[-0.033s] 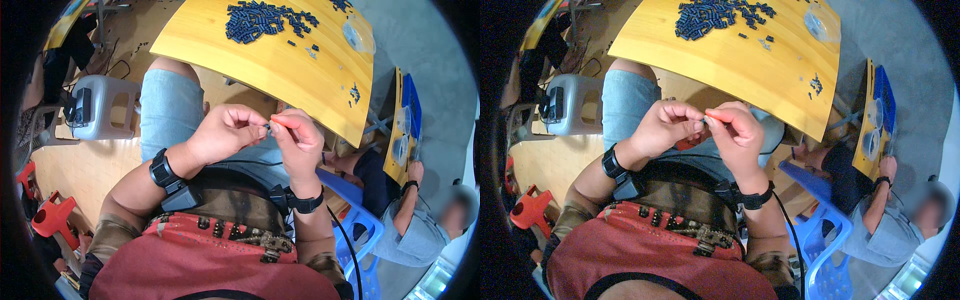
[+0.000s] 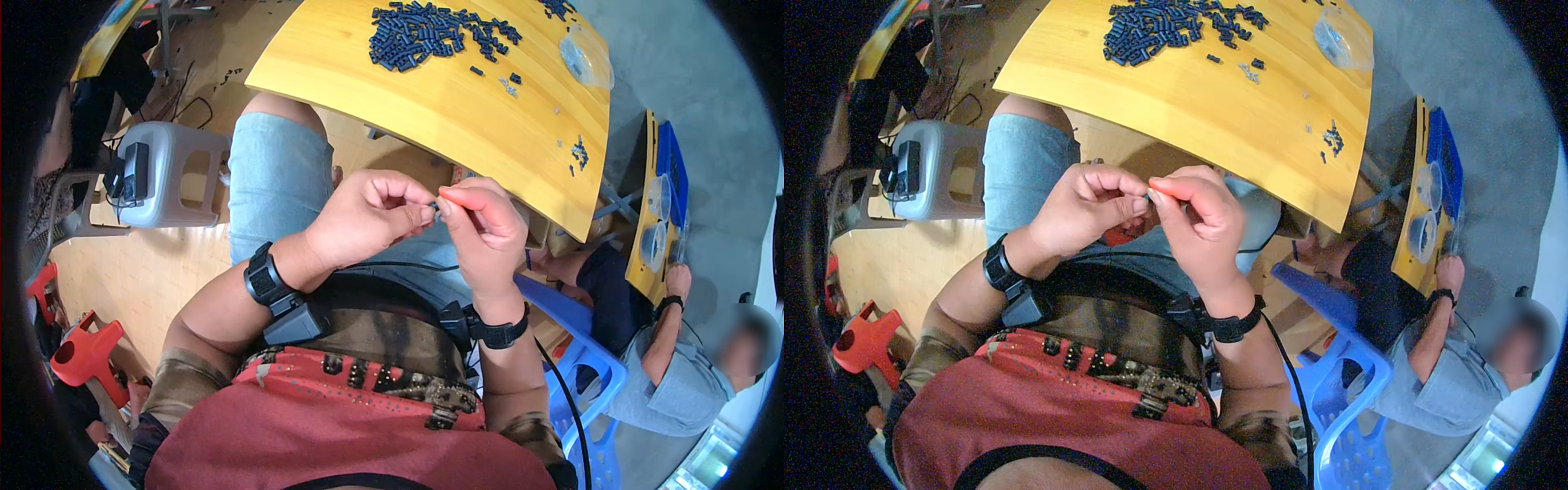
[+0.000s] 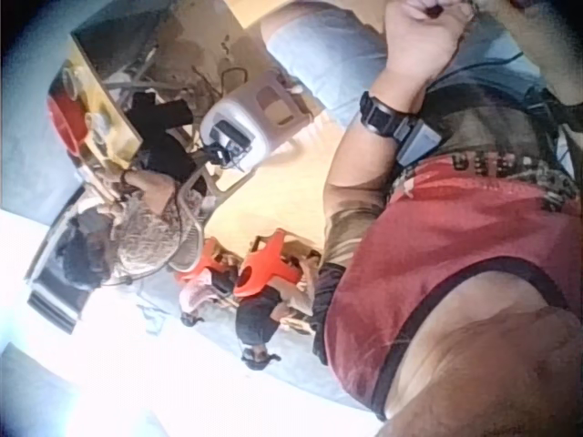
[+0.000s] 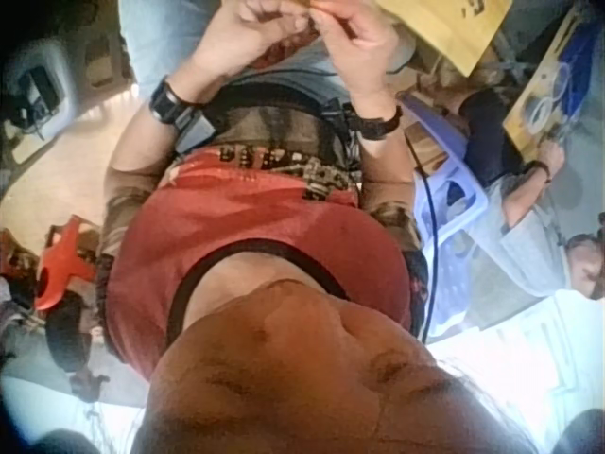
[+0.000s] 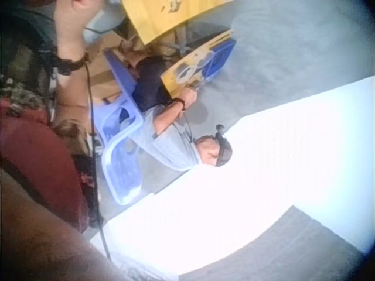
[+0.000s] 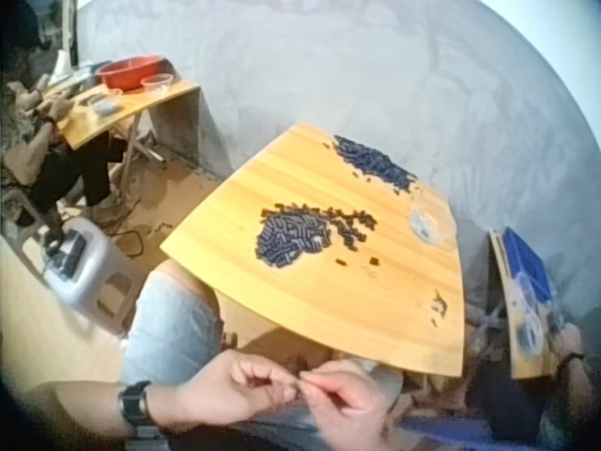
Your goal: Sorting small blue and silver plastic/metal components on a wooden table.
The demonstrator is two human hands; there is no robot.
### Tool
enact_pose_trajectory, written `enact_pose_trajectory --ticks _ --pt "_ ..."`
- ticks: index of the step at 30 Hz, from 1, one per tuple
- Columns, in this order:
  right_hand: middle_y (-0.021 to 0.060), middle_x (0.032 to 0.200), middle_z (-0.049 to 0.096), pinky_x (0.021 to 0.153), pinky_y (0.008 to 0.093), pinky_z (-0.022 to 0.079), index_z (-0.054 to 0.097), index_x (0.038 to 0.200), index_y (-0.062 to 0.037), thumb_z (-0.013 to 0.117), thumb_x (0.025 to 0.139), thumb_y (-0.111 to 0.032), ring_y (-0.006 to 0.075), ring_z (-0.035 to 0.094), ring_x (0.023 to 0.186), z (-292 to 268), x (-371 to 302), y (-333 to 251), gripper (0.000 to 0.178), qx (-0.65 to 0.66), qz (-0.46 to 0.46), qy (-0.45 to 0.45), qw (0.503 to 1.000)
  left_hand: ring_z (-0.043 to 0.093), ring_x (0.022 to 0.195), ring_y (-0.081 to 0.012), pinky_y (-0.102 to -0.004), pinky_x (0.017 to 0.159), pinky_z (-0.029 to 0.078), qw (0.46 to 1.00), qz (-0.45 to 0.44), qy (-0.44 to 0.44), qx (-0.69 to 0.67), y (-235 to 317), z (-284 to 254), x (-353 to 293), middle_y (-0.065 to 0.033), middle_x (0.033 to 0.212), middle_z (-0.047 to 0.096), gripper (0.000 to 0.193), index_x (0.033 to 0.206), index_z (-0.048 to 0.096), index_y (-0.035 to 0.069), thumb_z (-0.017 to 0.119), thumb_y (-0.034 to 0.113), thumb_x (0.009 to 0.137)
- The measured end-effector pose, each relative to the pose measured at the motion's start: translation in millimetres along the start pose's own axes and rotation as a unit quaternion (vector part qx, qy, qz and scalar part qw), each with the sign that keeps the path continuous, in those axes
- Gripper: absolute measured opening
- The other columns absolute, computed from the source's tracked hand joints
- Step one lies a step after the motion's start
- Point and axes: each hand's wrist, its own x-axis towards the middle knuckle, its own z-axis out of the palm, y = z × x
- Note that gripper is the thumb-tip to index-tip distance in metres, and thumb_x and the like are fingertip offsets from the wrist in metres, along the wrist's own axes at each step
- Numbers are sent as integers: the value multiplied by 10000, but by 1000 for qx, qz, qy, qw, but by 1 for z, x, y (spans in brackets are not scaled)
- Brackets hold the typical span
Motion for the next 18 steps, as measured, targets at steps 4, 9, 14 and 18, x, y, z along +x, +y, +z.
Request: enact_pose_trajectory --ticks 4,9,14,18 --pt "61 802 605 614 221 441 645 843 -16 662 727 58 124 566 731 1 4 0 138 -125 -85 -31 988 567 674 -65 -217 609 472 995 -3 15 94 -1 -3 0 -25 763 634 74 896 642 -8 610 36 846" --pt "56 812 604 622 217 438 643 863 -16 652 742 52 118 563 735 -5 5 3 139 -48 -27 -32 998 570 685 -52 -199 612 472 997 22 2 79 8 1 -1 -19 764 636 85 903 644 -11 624 38 837" --pt "11 880 596 659 192 432 631 922 0 630 792 22 66 535 775 -6 4 -11 132 86 89 -18 992 572 676 -54 -199 599 474 992 40 -12 118 11 3 -1 -21 764 635 94 914 636 -19 621 35 838" --pt "6 884 599 663 184 431 633 939 0 631 801 8 55 531 775 -11 7 -6 138 -13 7 -36 999 571 670 -56 -199 591 475 989 63 -6 130 9 4 0 -21 756 629 93 915 629 -21 616 35 843"
